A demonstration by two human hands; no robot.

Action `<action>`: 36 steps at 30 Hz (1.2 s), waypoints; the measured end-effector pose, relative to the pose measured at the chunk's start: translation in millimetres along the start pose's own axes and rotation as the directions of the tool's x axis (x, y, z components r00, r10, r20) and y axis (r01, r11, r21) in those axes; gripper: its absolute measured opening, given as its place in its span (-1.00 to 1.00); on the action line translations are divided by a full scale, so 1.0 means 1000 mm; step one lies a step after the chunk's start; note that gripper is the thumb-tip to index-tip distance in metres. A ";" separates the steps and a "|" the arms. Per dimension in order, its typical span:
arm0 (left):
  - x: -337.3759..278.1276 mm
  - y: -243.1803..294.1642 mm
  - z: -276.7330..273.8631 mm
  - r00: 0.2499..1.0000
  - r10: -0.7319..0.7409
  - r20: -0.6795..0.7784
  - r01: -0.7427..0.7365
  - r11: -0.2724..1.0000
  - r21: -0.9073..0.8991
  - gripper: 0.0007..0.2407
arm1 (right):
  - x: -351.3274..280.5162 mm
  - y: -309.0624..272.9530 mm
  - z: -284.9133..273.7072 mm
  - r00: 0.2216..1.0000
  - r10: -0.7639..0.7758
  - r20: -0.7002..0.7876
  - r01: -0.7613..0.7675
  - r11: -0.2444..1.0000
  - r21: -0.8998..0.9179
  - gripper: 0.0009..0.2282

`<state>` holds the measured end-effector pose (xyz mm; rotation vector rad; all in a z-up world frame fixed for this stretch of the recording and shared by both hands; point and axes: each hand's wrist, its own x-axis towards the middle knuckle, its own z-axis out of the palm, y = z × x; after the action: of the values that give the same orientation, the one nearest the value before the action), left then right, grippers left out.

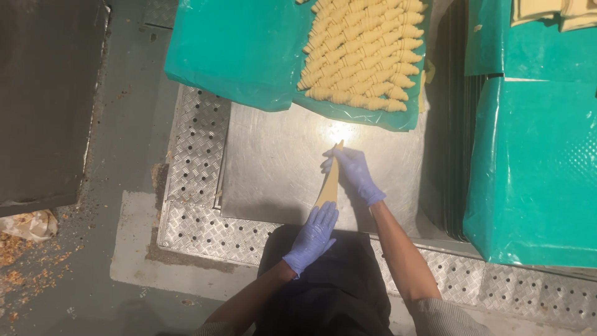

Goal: Rolling triangular pieces of dough into croissant shapes.

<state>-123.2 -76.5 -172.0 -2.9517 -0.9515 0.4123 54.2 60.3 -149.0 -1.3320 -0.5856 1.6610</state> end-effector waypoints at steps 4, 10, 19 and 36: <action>-0.001 -0.001 -0.002 1.000 -0.001 -0.008 0.000 0.999 -0.046 -0.29 | 0.019 -0.023 0.003 0.999 -0.033 -0.027 0.033 0.999 -0.018 -0.71; -0.003 -0.004 -0.005 0.999 -0.007 -0.033 0.004 0.994 -0.111 -0.29 | 0.056 -0.043 -0.007 0.995 -0.099 0.007 0.100 0.994 -0.047 -0.74; -0.004 -0.004 0.000 0.998 -0.015 -0.056 0.007 0.989 -0.146 -0.30 | 0.094 -0.037 -0.024 0.990 -0.138 0.036 0.140 0.988 -0.063 -0.74; -0.026 -0.066 0.026 0.930 -0.193 -0.312 -0.087 0.711 -0.698 -0.54 | -0.098 0.002 -0.029 0.692 -0.472 0.546 0.594 -0.058 -0.803 -0.77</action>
<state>-187.6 -39.0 -184.3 -3.4068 -1.3742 -0.6640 82.3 -29.5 -109.8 -1.4327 -2.2230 0.4567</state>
